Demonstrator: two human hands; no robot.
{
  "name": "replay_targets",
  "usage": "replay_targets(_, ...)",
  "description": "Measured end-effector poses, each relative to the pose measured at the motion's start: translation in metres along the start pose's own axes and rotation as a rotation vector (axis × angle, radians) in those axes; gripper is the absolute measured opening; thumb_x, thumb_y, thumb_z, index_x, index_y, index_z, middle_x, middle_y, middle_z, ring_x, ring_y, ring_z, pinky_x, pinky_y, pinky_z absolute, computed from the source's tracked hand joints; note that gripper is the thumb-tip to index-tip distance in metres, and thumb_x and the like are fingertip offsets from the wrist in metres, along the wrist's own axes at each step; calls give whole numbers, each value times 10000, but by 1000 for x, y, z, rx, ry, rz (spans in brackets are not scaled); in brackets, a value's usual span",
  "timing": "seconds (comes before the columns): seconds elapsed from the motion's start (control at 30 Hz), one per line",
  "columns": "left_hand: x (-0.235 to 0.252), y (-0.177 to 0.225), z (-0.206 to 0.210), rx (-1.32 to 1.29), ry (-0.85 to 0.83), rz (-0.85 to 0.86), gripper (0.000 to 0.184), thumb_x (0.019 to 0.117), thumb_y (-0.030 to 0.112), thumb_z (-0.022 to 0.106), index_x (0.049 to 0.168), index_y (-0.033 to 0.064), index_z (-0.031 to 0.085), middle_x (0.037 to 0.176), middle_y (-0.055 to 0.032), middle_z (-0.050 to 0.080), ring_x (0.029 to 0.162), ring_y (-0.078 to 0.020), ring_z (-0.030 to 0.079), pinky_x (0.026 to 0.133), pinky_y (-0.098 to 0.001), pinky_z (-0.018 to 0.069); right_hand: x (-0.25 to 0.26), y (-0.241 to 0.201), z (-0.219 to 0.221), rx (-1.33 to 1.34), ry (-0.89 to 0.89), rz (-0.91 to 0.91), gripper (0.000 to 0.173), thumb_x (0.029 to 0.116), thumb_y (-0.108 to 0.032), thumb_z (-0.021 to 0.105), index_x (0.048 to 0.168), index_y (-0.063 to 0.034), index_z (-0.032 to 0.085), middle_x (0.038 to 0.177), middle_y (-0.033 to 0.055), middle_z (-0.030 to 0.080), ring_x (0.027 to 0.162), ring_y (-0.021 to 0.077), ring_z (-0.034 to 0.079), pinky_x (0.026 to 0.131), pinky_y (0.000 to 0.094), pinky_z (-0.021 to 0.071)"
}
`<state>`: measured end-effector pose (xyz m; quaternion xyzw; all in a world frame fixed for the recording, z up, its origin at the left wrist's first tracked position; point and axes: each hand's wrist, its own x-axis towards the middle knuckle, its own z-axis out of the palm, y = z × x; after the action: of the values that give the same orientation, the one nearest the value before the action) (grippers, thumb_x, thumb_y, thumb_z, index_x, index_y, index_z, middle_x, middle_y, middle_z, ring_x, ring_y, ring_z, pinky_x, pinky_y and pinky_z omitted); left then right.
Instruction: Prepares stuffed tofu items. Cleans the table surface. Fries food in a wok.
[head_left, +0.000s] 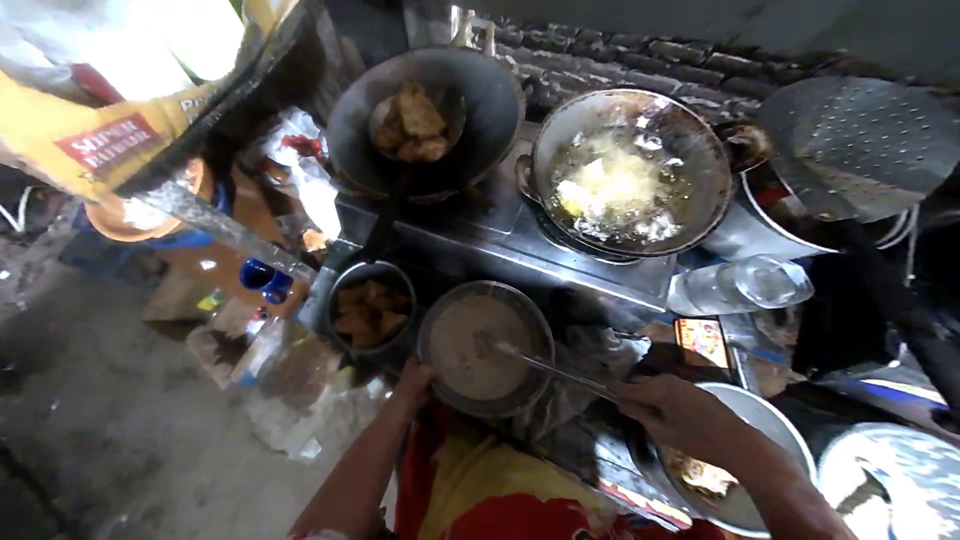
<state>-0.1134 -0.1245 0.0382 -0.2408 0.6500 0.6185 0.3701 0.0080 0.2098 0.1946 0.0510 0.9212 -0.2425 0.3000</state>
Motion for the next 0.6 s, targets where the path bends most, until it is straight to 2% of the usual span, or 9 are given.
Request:
replay_targets(0.1,-8,3,10,-4,33,37,731,729,-206,621,1412,2,465,1152,-184,640,928,-226,667,746,-400,584,-15,11,-1,100,48,-21,306,976,-121,630,1259,-81,740,1035,236,728,968,448,690,865,657,515)
replay_targets(0.33,-29,9,23,-10,26,114,722,711,-209,601,1396,-20,477,1143,-172,652,917,-191,682,749,-362,594,-25,-12,19,-40,-10,29,310,1000,-197,618,1283,-164,740,1055,310,674,922,501,668,775,651,518)
replay_targets(0.47,-42,14,31,-10,23,98,777,725,-228,598,1452,-5,440,1196,-182,640,944,-195,680,763,-362,591,-27,-20,30,-108,16,27,334,994,-136,602,1308,-99,710,1036,326,677,876,516,680,744,640,531)
replay_targets(0.6,-58,21,36,-10,-10,103,798,707,-222,605,1455,6,443,1198,-170,653,961,-195,692,773,-370,602,-42,-7,32,-48,109,-14,362,931,-46,641,1283,-76,721,975,306,695,852,515,685,735,651,537)
